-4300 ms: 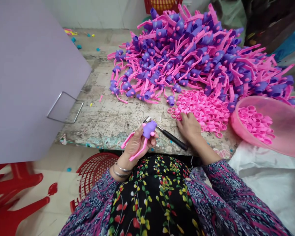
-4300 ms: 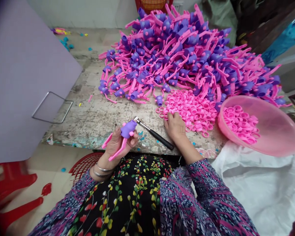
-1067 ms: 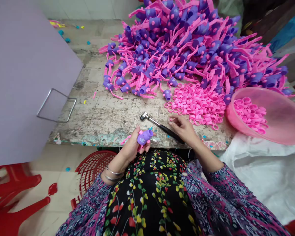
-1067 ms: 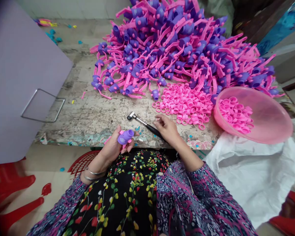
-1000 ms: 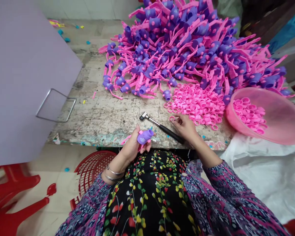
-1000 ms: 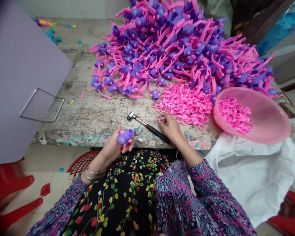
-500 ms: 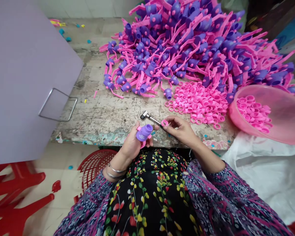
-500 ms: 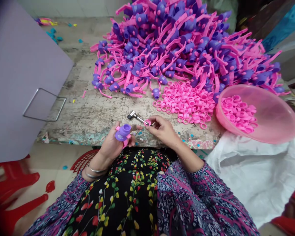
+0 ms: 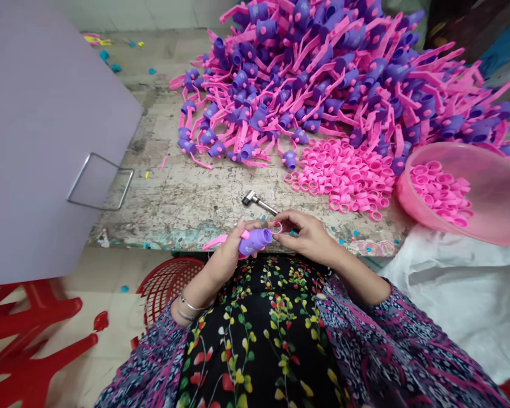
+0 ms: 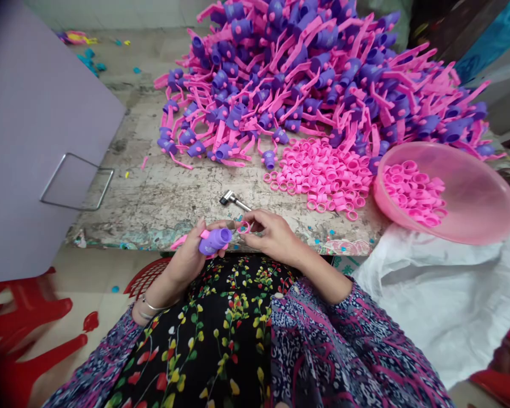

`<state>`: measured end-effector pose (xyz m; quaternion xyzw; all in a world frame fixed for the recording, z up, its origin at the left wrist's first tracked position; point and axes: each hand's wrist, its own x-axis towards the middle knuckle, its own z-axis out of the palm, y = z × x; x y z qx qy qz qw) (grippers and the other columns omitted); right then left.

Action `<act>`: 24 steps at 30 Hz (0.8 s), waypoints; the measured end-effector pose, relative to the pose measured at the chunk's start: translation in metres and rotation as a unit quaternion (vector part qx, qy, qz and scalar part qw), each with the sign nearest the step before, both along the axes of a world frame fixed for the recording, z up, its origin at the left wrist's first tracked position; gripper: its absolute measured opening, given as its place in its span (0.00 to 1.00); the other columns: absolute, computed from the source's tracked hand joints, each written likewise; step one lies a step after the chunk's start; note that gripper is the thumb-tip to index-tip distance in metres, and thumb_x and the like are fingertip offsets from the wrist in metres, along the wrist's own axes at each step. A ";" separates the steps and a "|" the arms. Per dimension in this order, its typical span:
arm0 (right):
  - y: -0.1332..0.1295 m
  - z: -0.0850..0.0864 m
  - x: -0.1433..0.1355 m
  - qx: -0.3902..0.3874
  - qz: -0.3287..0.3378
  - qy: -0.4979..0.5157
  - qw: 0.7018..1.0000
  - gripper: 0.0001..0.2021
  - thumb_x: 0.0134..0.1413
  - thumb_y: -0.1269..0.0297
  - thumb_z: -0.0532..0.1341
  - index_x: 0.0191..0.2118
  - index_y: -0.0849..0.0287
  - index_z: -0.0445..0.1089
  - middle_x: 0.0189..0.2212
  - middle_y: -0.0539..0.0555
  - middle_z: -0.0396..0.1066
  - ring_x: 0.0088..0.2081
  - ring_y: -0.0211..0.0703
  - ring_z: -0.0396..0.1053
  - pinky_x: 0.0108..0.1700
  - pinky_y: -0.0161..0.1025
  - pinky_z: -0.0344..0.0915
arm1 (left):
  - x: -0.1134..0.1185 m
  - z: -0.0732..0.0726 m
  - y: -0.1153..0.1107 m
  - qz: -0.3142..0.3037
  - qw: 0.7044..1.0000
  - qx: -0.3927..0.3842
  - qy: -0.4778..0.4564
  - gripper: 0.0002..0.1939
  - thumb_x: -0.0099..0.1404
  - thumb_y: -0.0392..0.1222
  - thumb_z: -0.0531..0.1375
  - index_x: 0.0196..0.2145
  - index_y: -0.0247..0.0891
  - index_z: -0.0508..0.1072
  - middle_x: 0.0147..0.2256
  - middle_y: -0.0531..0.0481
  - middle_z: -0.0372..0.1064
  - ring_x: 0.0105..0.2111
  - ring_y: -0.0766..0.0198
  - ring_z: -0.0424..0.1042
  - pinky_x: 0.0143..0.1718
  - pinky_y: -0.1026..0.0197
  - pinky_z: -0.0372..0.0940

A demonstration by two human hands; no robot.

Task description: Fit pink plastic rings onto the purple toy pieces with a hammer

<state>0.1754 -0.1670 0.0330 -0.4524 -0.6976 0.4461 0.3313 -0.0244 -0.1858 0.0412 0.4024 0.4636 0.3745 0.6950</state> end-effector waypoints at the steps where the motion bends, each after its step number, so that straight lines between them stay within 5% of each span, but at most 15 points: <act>1: 0.000 -0.001 0.000 -0.019 -0.001 0.023 1.000 0.09 0.52 0.67 0.64 0.40 0.58 0.71 0.32 0.50 0.71 0.32 0.37 0.66 0.36 0.37 0.63 | -0.001 -0.001 0.000 0.000 1.000 0.002 0.002 0.32 0.67 0.63 0.49 0.43 0.32 0.78 0.26 0.49 0.73 0.22 0.67 0.65 0.26 0.63 0.59; 13: -0.004 -0.018 -0.010 -0.228 -0.054 0.311 0.921 0.14 0.44 0.63 0.72 0.41 0.52 0.76 0.35 0.48 0.76 0.36 0.37 0.72 0.45 0.38 0.68 | 0.002 -0.001 0.000 0.010 0.998 -0.042 -0.053 0.33 0.64 0.66 0.49 0.35 0.32 0.78 0.21 0.50 0.70 0.19 0.69 0.63 0.24 0.63 0.58; 18: -0.005 -0.016 -0.014 -0.250 -0.067 0.368 0.893 0.13 0.44 0.63 0.73 0.39 0.51 0.77 0.33 0.47 0.77 0.35 0.36 0.73 0.45 0.38 0.69 | 0.005 0.004 0.001 0.012 0.996 -0.052 -0.074 0.31 0.64 0.65 0.51 0.29 0.32 0.77 0.19 0.50 0.69 0.18 0.69 0.62 0.23 0.63 0.57; 24: -0.008 -0.007 -0.010 -0.274 -0.081 0.386 0.877 0.12 0.46 0.60 0.72 0.39 0.52 0.77 0.33 0.48 0.77 0.35 0.35 0.72 0.38 0.33 0.67 | 0.003 0.008 0.001 -0.039 0.995 -0.044 -0.081 0.34 0.67 0.64 0.44 0.33 0.31 0.77 0.23 0.44 0.74 0.15 0.71 0.58 0.18 0.65 0.50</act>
